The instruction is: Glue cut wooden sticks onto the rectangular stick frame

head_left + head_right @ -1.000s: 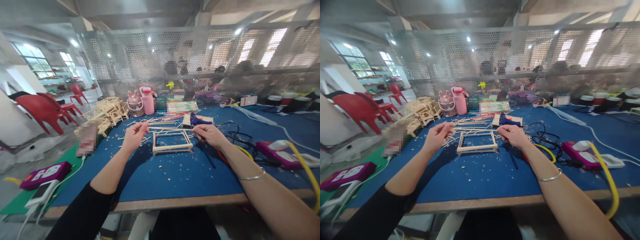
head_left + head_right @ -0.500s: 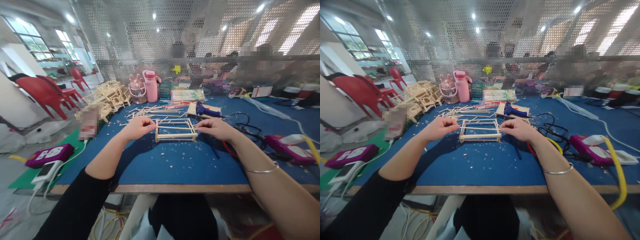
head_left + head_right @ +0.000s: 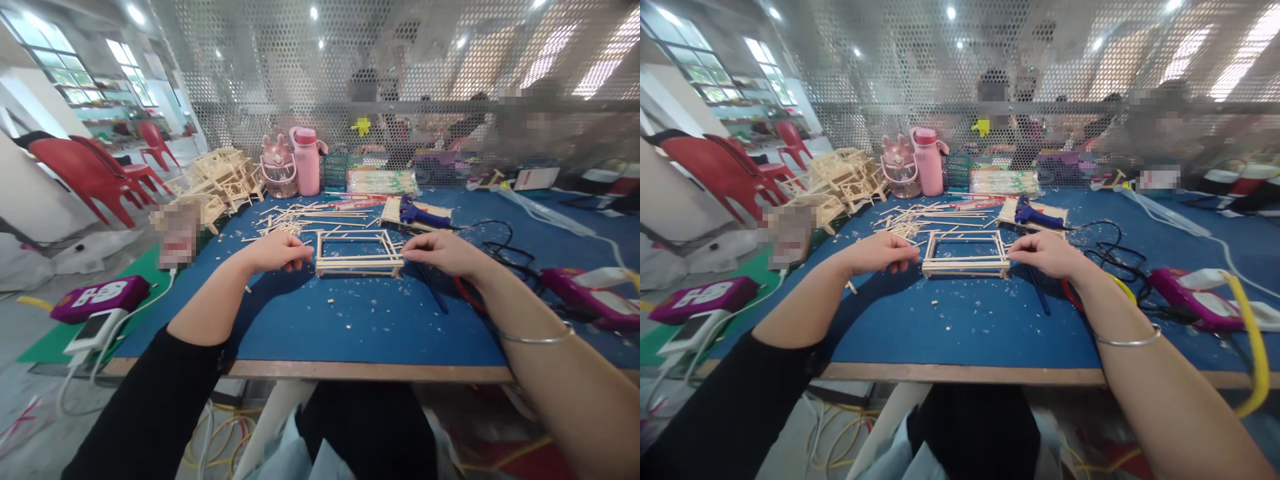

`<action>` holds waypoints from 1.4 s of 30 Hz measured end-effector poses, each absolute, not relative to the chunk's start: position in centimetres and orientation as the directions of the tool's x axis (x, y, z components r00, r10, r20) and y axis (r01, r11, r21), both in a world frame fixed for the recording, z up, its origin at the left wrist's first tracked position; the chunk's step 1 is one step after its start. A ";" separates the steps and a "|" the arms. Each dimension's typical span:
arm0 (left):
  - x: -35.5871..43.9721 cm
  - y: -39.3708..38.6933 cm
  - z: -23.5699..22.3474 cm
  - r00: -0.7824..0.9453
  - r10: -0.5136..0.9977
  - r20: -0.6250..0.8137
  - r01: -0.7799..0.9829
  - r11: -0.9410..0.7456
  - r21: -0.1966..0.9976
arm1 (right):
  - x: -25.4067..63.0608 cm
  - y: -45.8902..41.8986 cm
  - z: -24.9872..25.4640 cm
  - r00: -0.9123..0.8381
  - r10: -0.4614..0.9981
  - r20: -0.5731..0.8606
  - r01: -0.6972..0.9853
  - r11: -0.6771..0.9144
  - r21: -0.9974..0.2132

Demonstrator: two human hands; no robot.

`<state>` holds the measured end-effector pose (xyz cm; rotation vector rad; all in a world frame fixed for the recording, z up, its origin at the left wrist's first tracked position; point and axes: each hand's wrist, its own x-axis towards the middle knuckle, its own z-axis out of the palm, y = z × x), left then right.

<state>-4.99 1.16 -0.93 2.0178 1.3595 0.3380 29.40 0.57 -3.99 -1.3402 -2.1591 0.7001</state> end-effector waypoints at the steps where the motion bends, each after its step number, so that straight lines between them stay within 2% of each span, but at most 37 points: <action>1: -4.9 1.1 -0.9 0.432 0.889 -0.149 0.714 -0.237 0.659 | 29.4 0.6 -4.0 -0.391 0.910 0.138 0.652 0.379 -0.657; 14: -4.6 1.1 -1.4 0.471 0.865 -0.171 0.701 -0.250 0.668 | 29.1 0.5 -4.3 -0.393 0.915 0.095 0.568 0.323 -0.757; 19: -4.5 1.0 -0.9 0.418 0.894 -0.162 0.723 -0.219 0.655 | 29.3 0.6 -4.2 -0.423 0.904 0.060 0.584 0.323 -0.745; 22: -4.2 0.6 -0.7 0.375 0.926 -0.041 0.773 -0.288 0.565 | 29.5 0.6 -4.3 -0.420 0.907 0.022 0.568 0.281 -0.774; 26: -3.7 -0.7 -1.2 0.295 0.878 0.377 0.812 -0.438 0.385 | 29.4 0.6 -4.2 -0.403 0.915 0.029 0.549 0.267 -0.792; 28: -3.6 -1.6 -1.9 0.284 0.839 0.465 0.804 -0.473 0.361 | 29.3 0.5 -3.9 -0.418 0.908 0.042 0.551 0.290 -0.783; 36: -3.6 -3.5 -4.4 0.298 0.836 0.461 0.840 -0.459 0.289 | 29.1 0.4 -3.5 -0.449 0.890 0.084 0.555 0.351 -0.754; 42: -3.0 -3.4 -5.1 0.281 0.833 0.476 0.844 -0.450 0.290 | 29.4 0.6 -4.0 -0.433 0.896 0.101 0.551 0.351 -0.757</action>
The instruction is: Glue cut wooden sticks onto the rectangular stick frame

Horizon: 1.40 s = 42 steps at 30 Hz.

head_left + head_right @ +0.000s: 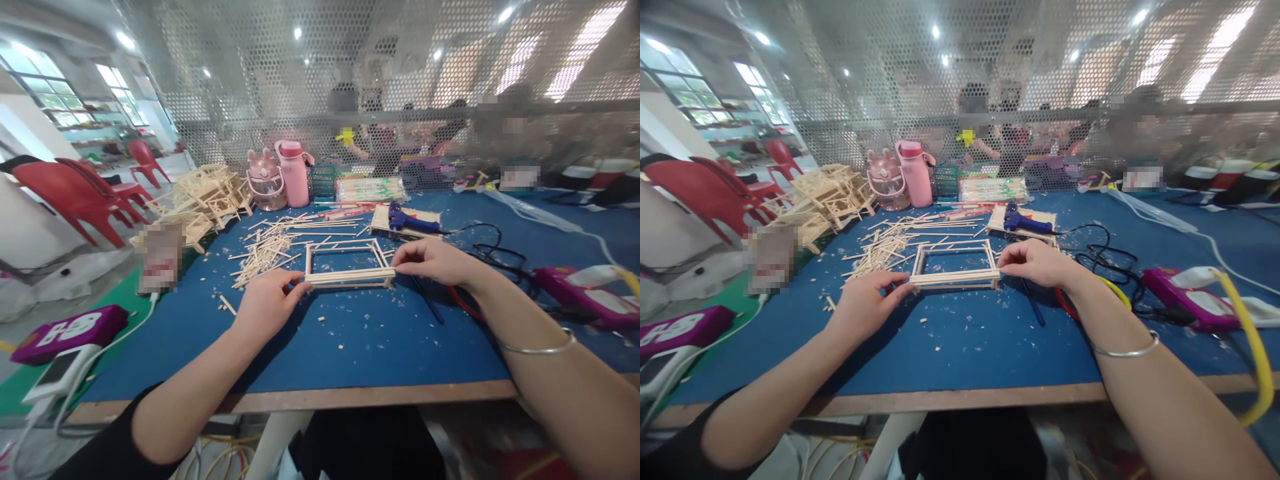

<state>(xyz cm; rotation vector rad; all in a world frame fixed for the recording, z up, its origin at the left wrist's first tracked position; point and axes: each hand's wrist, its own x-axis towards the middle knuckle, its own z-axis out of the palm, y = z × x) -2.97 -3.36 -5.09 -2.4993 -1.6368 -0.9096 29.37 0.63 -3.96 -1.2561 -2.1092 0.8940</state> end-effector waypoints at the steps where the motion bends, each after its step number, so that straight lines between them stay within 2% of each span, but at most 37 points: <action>1: -3.0 -3.4 -5.2 0.281 0.835 0.474 0.841 -0.452 0.297 | 29.4 0.7 -4.0 -0.426 0.899 0.102 0.551 0.347 -0.759; 16: -2.1 -4.0 -4.1 0.138 0.945 0.297 0.839 -0.271 0.472 | 29.6 0.5 -3.4 -0.409 0.913 0.004 0.647 0.292 -0.704; 27: -1.7 -4.1 -4.4 0.068 0.953 0.295 0.813 -0.224 0.538 | 29.7 0.8 -3.6 -0.442 0.897 0.002 0.666 0.329 -0.669; 32: -1.8 -4.2 -4.5 0.117 0.945 0.304 0.838 -0.258 0.481 | 29.7 0.8 -3.5 -0.439 0.898 0.009 0.672 0.335 -0.660; 38: -1.9 -4.2 -5.3 0.247 0.878 0.410 0.900 -0.365 0.238 | 29.5 0.6 -3.2 -0.433 0.901 0.015 0.674 0.335 -0.659; 40: -1.8 -4.3 -5.3 0.226 0.886 0.405 0.896 -0.352 0.270 | 29.4 0.5 -3.1 -0.428 0.904 0.007 0.679 0.327 -0.657; 42: -1.8 -4.4 -5.2 0.168 0.908 0.383 0.883 -0.312 0.352 | 29.3 0.4 -3.0 -0.427 0.904 0.006 0.682 0.327 -0.654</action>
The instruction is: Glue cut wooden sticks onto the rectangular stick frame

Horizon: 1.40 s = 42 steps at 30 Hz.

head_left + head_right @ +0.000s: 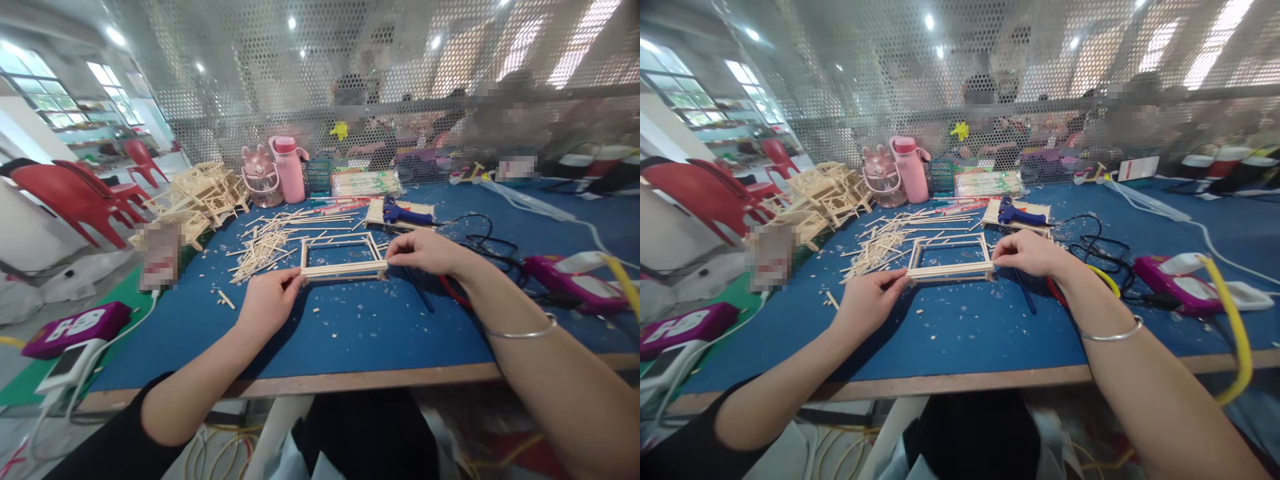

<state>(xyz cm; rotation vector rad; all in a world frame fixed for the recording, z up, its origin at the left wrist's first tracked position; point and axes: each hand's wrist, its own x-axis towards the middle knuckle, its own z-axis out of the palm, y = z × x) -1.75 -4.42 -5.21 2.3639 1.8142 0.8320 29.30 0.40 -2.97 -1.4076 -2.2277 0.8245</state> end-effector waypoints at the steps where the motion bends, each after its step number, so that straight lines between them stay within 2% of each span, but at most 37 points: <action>1: -1.7 -4.5 -5.1 0.142 0.918 0.369 0.878 -0.289 0.382 | 29.3 0.4 -2.9 -0.429 0.903 0.007 0.683 0.330 -0.652; 4: -1.6 -4.6 -5.0 0.103 0.928 0.358 0.887 -0.248 0.388 | 29.2 0.3 -2.8 -0.430 0.903 0.005 0.691 0.333 -0.641; 11: -1.5 -4.5 -5.5 0.195 0.892 0.407 0.926 -0.304 0.222 | 29.2 0.2 -2.6 -0.431 0.902 0.023 0.712 0.356 -0.606; 14: -1.7 -4.7 -5.4 0.199 0.889 0.412 0.931 -0.303 0.202 | 29.3 0.3 -2.6 -0.439 0.898 0.040 0.700 0.370 -0.611; 17: -1.4 -4.8 -4.6 0.180 0.828 0.532 0.937 -0.308 0.162 | 29.3 0.4 -2.8 -0.447 0.892 0.066 0.681 0.387 -0.622; 20: 0.4 -4.3 -3.5 0.359 0.664 0.656 0.868 -0.496 0.027 | 29.4 0.6 -2.9 -0.453 0.888 0.077 0.683 0.401 -0.610; 22: 2.5 -3.6 -2.9 0.543 0.589 0.598 0.756 -0.654 -0.043 | 29.4 0.7 -2.9 -0.458 0.886 0.072 0.683 0.403 -0.610; 24: 5.0 -2.9 -2.8 0.645 0.571 0.508 0.672 -0.740 -0.021 | 29.4 0.7 -2.8 -0.465 0.882 0.069 0.679 0.406 -0.611; 27: 7.8 -2.0 -3.6 0.666 0.582 0.467 0.624 -0.777 0.080 | 29.3 0.6 -2.6 -0.473 0.878 0.075 0.674 0.416 -0.611; 31: 8.6 -1.3 -4.8 0.627 0.589 0.511 0.604 -0.781 0.159 | 29.2 0.6 -2.6 -0.468 0.878 0.095 0.687 0.430 -0.586; 37: 8.2 -1.1 -5.4 0.594 0.568 0.570 0.581 -0.793 0.185 | 29.1 0.6 -2.8 -0.465 0.878 0.116 0.693 0.442 -0.570; 42: 8.3 -1.1 -5.6 0.592 0.560 0.579 0.570 -0.800 0.190 | 29.0 0.4 -2.7 -0.464 0.878 0.118 0.736 0.456 -0.501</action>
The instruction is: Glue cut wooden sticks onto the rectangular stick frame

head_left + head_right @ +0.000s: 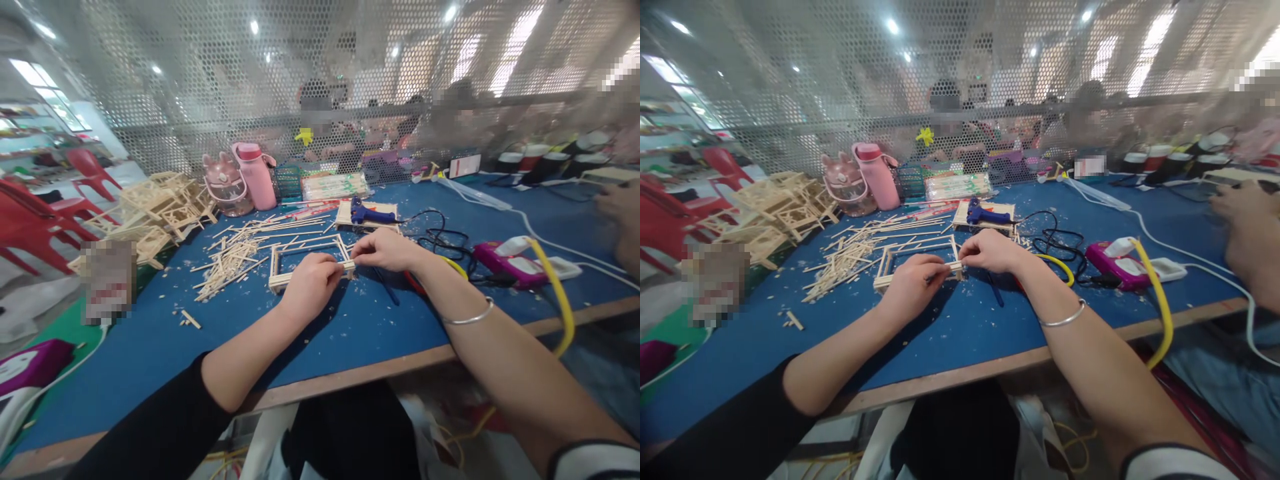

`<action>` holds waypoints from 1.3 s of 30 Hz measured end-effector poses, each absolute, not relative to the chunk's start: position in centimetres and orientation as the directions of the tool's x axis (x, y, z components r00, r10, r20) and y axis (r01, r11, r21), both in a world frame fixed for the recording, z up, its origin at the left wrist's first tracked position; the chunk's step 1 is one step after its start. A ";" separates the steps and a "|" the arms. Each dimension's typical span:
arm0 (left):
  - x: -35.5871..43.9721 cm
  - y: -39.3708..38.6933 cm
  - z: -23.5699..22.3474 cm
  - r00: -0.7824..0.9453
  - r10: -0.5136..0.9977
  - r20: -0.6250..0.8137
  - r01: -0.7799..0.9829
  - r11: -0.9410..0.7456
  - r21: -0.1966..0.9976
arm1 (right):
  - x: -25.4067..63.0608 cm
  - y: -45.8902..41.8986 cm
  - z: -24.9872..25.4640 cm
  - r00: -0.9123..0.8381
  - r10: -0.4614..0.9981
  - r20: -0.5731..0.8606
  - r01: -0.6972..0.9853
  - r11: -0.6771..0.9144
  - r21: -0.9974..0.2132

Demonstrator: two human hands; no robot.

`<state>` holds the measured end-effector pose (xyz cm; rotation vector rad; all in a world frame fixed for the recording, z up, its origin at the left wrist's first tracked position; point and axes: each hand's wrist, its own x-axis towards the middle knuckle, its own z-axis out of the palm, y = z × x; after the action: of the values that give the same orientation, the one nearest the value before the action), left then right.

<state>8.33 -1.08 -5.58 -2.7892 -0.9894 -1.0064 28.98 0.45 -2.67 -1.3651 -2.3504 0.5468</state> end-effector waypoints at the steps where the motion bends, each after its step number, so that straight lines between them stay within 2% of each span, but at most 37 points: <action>1: 8.3 -1.1 -5.6 0.589 0.562 0.581 0.572 -0.798 0.192 | 28.9 0.4 -2.6 -0.466 0.876 0.123 0.744 0.464 -0.480; 7: 8.3 -1.9 -4.9 0.566 0.572 0.594 0.594 -0.782 0.187 | 28.3 -0.2 -2.2 -0.506 0.835 0.216 0.741 0.549 -0.388; 11: 8.3 -2.5 -3.6 0.454 0.571 0.684 0.743 -0.667 0.063 | 27.5 -0.9 -1.9 -0.457 0.767 0.450 0.737 0.610 -0.291; 14: 8.2 -2.4 -3.1 0.452 0.604 0.656 0.786 -0.617 0.026 | 26.4 -1.5 -2.0 -0.455 0.687 0.567 0.743 0.644 -0.183; 22: 7.5 -2.0 -3.2 0.495 0.659 0.566 0.776 -0.628 0.053 | 24.6 -1.9 -3.0 -0.544 0.584 0.602 0.731 0.683 -0.002; 26: 6.9 -2.3 -2.8 0.511 0.668 0.542 0.773 -0.633 0.051 | 24.3 -1.9 -2.9 -0.535 0.582 0.612 0.719 0.694 -0.032; 28: 6.5 -2.4 -2.5 0.498 0.680 0.539 0.792 -0.610 0.038 | 24.7 -2.0 -2.4 -0.442 0.634 0.634 0.753 0.646 -0.122; 29: 6.2 -2.5 -2.3 0.485 0.688 0.540 0.804 -0.594 0.034 | 25.1 -2.2 -2.0 -0.342 0.691 0.637 0.801 0.568 -0.187; 31: 5.7 -2.6 -2.0 0.458 0.698 0.550 0.820 -0.571 0.042 | 26.3 -2.8 -1.5 -0.085 0.832 0.548 0.903 0.297 -0.311; 32: 5.4 -2.7 -1.9 0.448 0.699 0.558 0.820 -0.570 0.055 | 27.0 -3.2 -1.5 0.033 0.892 0.450 0.933 0.134 -0.334; 33: 5.2 -2.7 -1.8 0.441 0.695 0.569 0.815 -0.575 0.071 | 27.5 -3.7 -1.7 0.080 0.949 0.305 0.953 0.017 -0.302; 35: 5.0 -2.9 -1.8 0.429 0.679 0.595 0.793 -0.598 0.111 | 28.2 -4.8 -2.6 0.050 0.997 0.054 0.981 -0.039 -0.189; 37: 5.0 -3.1 -1.8 0.424 0.662 0.618 0.764 -0.628 0.149 | 28.1 -5.6 -3.7 0.047 0.999 0.016 0.992 -0.045 -0.114; 39: 5.1 -3.3 -1.9 0.436 0.645 0.628 0.730 -0.662 0.173 | 27.8 -6.0 -4.4 0.057 0.998 0.028 0.994 -0.054 -0.094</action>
<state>5.12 -3.31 -1.89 -2.5548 -1.2292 -1.0327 27.78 -5.99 -4.44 -2.2185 -2.0978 0.0675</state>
